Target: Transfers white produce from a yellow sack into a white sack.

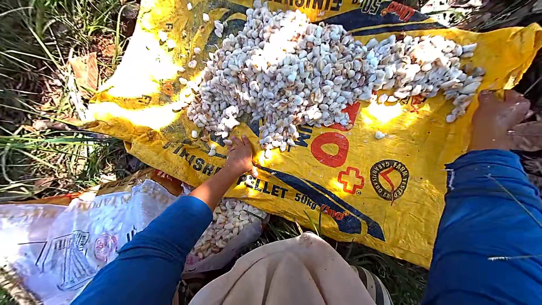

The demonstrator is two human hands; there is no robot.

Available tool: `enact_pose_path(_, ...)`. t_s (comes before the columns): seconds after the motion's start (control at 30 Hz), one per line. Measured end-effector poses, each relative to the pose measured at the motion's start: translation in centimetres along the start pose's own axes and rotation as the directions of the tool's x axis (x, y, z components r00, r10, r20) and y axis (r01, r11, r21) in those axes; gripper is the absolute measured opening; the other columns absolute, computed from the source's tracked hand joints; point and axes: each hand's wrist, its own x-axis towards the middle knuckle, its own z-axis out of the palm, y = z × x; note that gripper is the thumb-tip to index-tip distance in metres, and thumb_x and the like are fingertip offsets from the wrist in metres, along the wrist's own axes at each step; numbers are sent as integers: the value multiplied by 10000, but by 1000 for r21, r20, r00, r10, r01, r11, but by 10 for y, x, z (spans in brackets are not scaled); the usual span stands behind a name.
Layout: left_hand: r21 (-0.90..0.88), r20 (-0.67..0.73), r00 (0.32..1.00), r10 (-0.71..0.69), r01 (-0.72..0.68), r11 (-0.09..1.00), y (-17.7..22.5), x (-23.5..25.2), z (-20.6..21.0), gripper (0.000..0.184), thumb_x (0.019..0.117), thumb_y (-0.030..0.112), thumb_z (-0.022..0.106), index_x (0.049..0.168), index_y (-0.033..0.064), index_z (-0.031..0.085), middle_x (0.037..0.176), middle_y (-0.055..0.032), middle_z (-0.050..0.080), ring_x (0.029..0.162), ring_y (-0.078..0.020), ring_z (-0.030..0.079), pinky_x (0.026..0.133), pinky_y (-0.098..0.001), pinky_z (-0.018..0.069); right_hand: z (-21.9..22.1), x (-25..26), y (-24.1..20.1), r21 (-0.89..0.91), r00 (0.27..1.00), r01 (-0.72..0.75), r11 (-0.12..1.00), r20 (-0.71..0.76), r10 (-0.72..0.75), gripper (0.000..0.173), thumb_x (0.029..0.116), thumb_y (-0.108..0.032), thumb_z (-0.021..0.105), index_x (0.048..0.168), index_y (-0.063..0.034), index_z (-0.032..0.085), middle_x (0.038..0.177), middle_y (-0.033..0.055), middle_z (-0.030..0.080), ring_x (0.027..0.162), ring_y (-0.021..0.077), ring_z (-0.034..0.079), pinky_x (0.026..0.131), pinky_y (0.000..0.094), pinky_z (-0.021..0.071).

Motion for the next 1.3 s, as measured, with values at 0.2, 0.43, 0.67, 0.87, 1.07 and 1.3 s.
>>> enact_pose_path(0.2,17,-7,1000,-7,7,1000,-2,7,3,1510,589,335,1014,1609,-66,-25,1653,-377,2,1400,-590,379,994,-596,519,5,-60,-8,116,860,509,853,-19,-510,475,1006,-347,587,1242,56,669,1615,321,271,1524,455,215,1256,563,168)
enact_pose_path(0.43,26,-43,999,3,-2,1000,-4,8,7,1521,578,368,1014,1607,-71,-16,1648,-382,19,1383,-571,412,995,-596,514,20,-173,-12,40,679,734,678,-46,-733,367,1035,-241,543,961,89,684,1271,362,580,1239,537,529,1045,632,415)
enact_pose_path(0.67,12,-90,995,30,-29,1000,-6,3,11,1503,579,373,1014,1599,-90,11,1635,-398,47,1371,-570,428,998,-579,520,-9,-284,11,89,407,910,405,0,-913,237,950,-178,618,817,-3,708,1048,301,656,1055,519,610,922,665,460)
enact_pose_path(0.87,-1,-126,991,50,-51,999,-6,1,13,1519,549,379,1026,1591,-105,32,1615,-423,89,1362,-579,432,1000,-595,517,-39,-350,18,348,120,931,110,-9,-993,233,963,-191,571,804,-84,704,920,137,726,931,307,694,878,481,549)
enact_pose_path(1.07,-23,-161,985,60,-64,998,-14,4,11,1498,537,376,1028,1587,-108,76,1595,-454,100,1431,-613,304,1084,-654,425,-87,-394,-13,501,-23,864,43,125,-992,210,1031,-142,543,931,-41,699,1039,133,746,992,288,719,879,423,580)
enact_pose_path(1.3,-54,-237,962,137,-154,987,-19,18,35,1517,495,318,1050,1568,-134,77,1574,-478,92,1405,-660,285,1065,-698,419,-95,-292,-12,137,563,779,612,278,-778,329,984,-226,664,1153,56,654,1267,257,639,1224,424,604,1029,558,502)
